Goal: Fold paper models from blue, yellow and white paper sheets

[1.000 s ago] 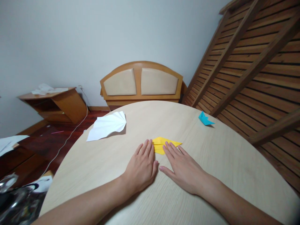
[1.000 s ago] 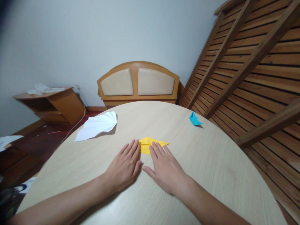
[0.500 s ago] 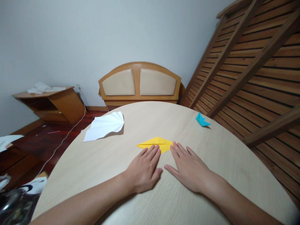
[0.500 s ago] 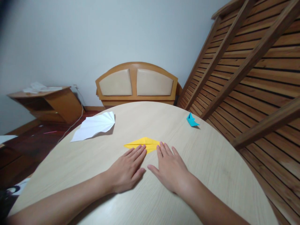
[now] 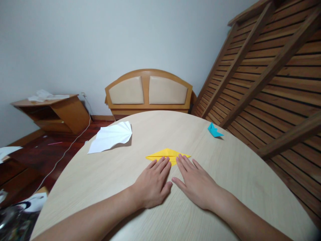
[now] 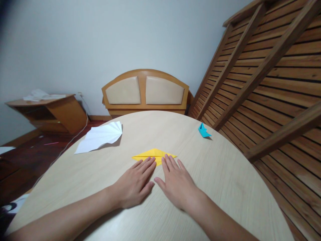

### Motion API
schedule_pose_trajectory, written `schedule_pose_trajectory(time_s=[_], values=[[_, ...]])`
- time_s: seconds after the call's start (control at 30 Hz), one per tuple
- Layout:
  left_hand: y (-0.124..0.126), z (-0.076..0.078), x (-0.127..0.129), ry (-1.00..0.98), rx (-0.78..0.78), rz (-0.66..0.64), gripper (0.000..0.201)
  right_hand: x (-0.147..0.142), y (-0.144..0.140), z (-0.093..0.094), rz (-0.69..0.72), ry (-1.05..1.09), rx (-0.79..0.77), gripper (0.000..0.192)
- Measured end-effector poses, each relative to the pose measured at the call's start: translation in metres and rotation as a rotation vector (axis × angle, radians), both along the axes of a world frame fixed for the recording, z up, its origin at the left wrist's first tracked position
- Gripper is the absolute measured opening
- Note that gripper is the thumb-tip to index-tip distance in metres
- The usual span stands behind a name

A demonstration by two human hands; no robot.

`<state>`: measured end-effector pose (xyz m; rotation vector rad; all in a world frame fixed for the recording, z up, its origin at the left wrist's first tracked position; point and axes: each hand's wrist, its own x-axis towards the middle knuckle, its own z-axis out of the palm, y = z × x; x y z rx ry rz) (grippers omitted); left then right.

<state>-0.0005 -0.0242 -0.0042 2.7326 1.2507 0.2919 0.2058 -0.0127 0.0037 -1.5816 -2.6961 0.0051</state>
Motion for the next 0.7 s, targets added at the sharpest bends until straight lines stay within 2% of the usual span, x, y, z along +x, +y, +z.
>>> schedule_pose_trajectory(time_s=[0.13,0.33,0.5,0.7], values=[[0.001,0.001,0.000,0.010,-0.011,0.000,0.061,0.001,0.001,0.005,-0.132,-0.061,-0.033,0.077],[0.000,0.006,0.002,0.019,-0.027,0.020,0.061,0.000,0.000,0.029,-0.229,-0.169,0.061,0.049],[0.000,0.011,0.005,-0.020,0.050,0.088,0.052,-0.012,-0.012,0.045,-0.175,-0.252,0.009,0.035],[0.012,0.008,0.003,-0.122,0.102,0.129,0.033,-0.007,-0.008,0.054,0.017,-0.180,-0.073,0.022]])
